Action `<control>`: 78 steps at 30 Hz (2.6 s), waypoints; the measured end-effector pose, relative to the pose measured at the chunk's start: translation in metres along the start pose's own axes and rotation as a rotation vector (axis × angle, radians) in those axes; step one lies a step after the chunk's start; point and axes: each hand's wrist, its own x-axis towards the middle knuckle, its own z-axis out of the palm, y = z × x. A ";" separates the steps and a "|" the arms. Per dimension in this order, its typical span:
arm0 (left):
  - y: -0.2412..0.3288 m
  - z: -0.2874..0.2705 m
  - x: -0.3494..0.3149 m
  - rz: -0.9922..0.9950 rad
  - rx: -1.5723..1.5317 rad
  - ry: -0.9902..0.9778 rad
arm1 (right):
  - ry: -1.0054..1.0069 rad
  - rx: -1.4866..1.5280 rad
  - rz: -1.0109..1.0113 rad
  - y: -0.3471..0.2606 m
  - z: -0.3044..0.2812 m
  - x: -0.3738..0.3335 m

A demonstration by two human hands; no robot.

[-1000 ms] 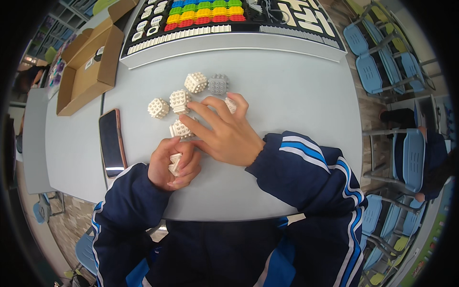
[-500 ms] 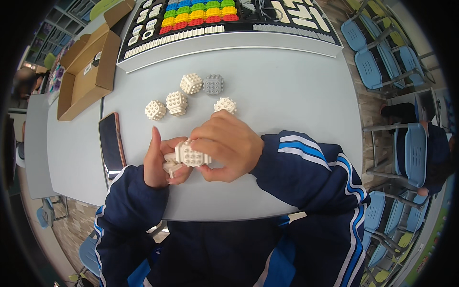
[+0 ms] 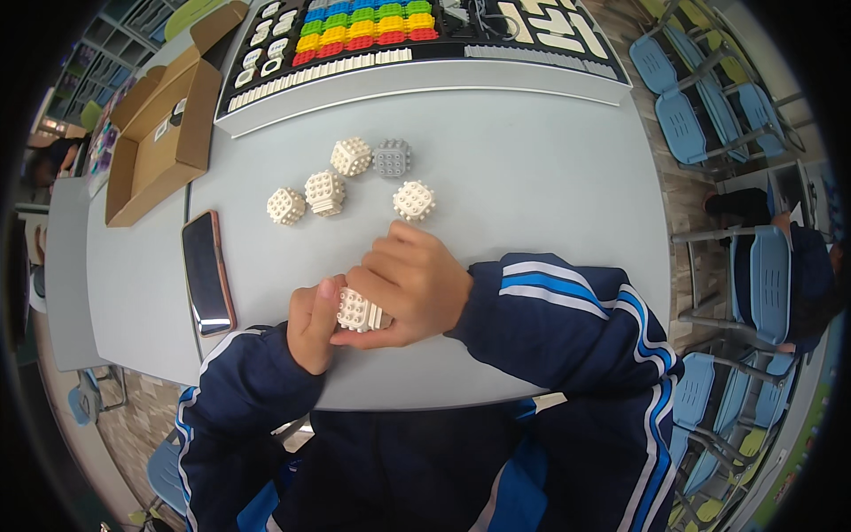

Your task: The person assembles small white and gray interlocking plastic blocks into several spherical shapes on a table. They repeatedly pick up pieces, connect them, and place the completed spheres into a compartmentalized tray.

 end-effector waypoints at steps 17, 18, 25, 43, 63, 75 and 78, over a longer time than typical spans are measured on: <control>0.000 0.004 -0.007 -0.038 -0.174 -0.043 | 0.178 0.193 -0.040 -0.009 0.016 0.002; 0.000 0.003 -0.007 -0.043 -0.179 -0.054 | 0.177 0.185 -0.044 -0.009 0.016 0.002; -0.001 -0.007 0.004 -0.210 -0.396 0.026 | 0.127 0.223 0.008 -0.006 0.002 0.002; 0.002 -0.019 0.020 -0.265 -0.956 -0.292 | 0.346 0.657 0.142 -0.001 0.025 -0.005; -0.004 -0.014 0.010 -0.040 -0.601 -0.224 | 0.151 0.507 0.133 0.002 0.011 0.003; -0.003 -0.009 0.004 -0.037 -0.379 -0.148 | 0.075 0.282 0.220 0.000 0.011 0.004; -0.003 -0.005 0.000 -0.059 -0.396 -0.100 | 0.071 0.283 0.187 -0.003 0.014 0.003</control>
